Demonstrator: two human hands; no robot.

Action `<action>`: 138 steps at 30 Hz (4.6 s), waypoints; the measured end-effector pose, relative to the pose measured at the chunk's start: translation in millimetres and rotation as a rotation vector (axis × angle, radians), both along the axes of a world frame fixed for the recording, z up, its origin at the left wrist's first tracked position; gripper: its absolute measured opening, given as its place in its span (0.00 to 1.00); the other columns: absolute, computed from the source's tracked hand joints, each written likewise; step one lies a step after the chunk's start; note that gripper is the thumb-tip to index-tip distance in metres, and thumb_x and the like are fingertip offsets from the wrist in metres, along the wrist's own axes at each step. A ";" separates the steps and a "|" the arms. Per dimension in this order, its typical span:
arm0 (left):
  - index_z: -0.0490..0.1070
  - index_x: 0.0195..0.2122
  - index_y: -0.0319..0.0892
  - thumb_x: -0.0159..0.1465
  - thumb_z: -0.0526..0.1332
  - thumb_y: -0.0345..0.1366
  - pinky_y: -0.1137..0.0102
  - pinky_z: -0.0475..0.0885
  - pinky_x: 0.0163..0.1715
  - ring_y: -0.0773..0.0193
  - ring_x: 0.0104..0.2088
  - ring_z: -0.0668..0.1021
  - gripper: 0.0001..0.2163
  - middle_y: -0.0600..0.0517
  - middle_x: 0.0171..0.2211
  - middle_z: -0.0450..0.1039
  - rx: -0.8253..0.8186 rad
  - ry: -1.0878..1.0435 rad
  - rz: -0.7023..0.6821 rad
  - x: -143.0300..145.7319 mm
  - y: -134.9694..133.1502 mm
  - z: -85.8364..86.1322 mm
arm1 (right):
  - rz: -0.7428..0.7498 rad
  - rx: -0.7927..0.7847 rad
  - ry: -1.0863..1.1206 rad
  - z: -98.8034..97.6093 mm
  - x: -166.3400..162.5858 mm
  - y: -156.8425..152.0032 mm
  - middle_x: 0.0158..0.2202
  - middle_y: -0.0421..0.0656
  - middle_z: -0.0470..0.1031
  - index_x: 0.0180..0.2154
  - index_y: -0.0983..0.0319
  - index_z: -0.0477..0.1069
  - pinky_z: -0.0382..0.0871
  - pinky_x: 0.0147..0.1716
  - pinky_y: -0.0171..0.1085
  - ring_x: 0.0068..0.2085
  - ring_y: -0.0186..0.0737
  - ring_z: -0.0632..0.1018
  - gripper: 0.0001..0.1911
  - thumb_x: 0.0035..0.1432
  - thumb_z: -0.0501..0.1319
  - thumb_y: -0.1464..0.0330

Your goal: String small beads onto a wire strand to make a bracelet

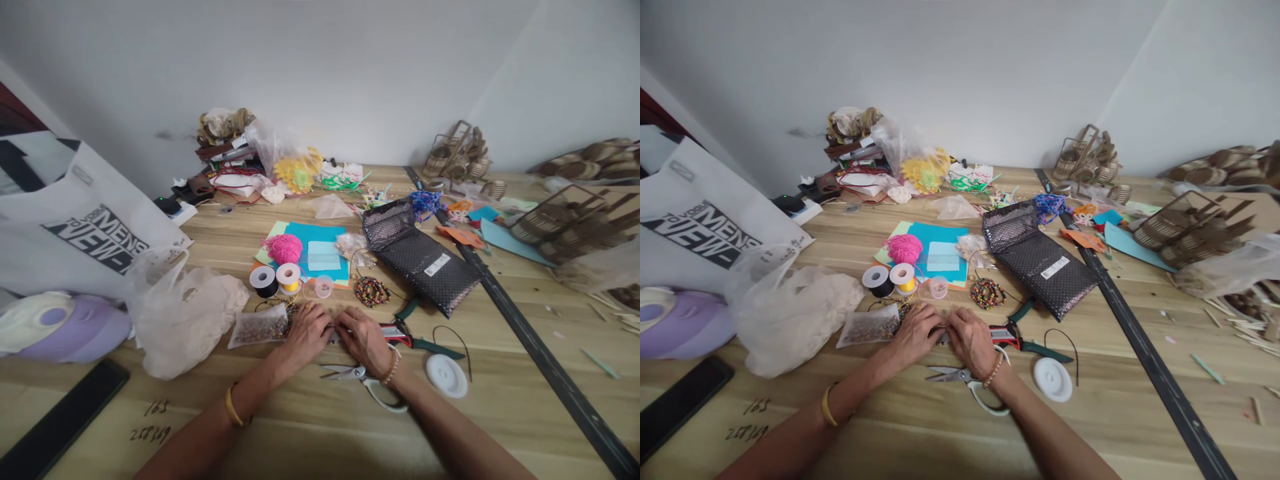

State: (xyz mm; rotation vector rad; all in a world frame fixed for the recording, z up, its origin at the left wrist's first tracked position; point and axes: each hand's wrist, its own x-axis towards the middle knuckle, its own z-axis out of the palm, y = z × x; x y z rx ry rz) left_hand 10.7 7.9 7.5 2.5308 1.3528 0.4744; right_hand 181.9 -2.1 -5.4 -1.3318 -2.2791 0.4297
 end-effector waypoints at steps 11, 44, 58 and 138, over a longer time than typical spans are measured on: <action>0.74 0.30 0.41 0.62 0.60 0.31 0.61 0.66 0.44 0.56 0.40 0.71 0.05 0.48 0.32 0.73 0.032 -0.033 -0.018 -1.4 3.4 -4.1 | -0.030 -0.026 0.027 -1.2 -0.9 0.2 0.33 0.45 0.73 0.36 0.61 0.71 0.64 0.33 0.35 0.34 0.40 0.73 0.08 0.64 0.54 0.71; 0.75 0.37 0.41 0.58 0.57 0.22 0.66 0.72 0.43 0.60 0.40 0.77 0.11 0.48 0.38 0.76 -0.105 -0.313 0.045 -11.6 13.6 0.0 | -0.100 -0.059 0.140 -2.1 1.0 4.1 0.30 0.42 0.72 0.31 0.60 0.69 0.63 0.31 0.34 0.31 0.38 0.73 0.08 0.63 0.55 0.71; 0.75 0.32 0.41 0.60 0.60 0.26 0.66 0.70 0.41 0.60 0.37 0.76 0.06 0.50 0.32 0.77 -0.129 -0.267 0.003 -8.3 20.2 -3.5 | -0.096 -0.029 0.139 1.0 1.6 4.5 0.31 0.42 0.71 0.32 0.61 0.69 0.62 0.30 0.33 0.31 0.38 0.72 0.08 0.63 0.54 0.71; 0.74 0.31 0.41 0.63 0.59 0.28 0.56 0.70 0.52 0.54 0.53 0.70 0.06 0.46 0.37 0.74 0.018 -0.381 -0.146 -48.8 -22.2 9.6 | 0.198 -0.131 0.492 24.9 -21.7 -20.2 0.33 0.44 0.75 0.34 0.61 0.72 0.68 0.34 0.33 0.34 0.37 0.76 0.08 0.64 0.56 0.68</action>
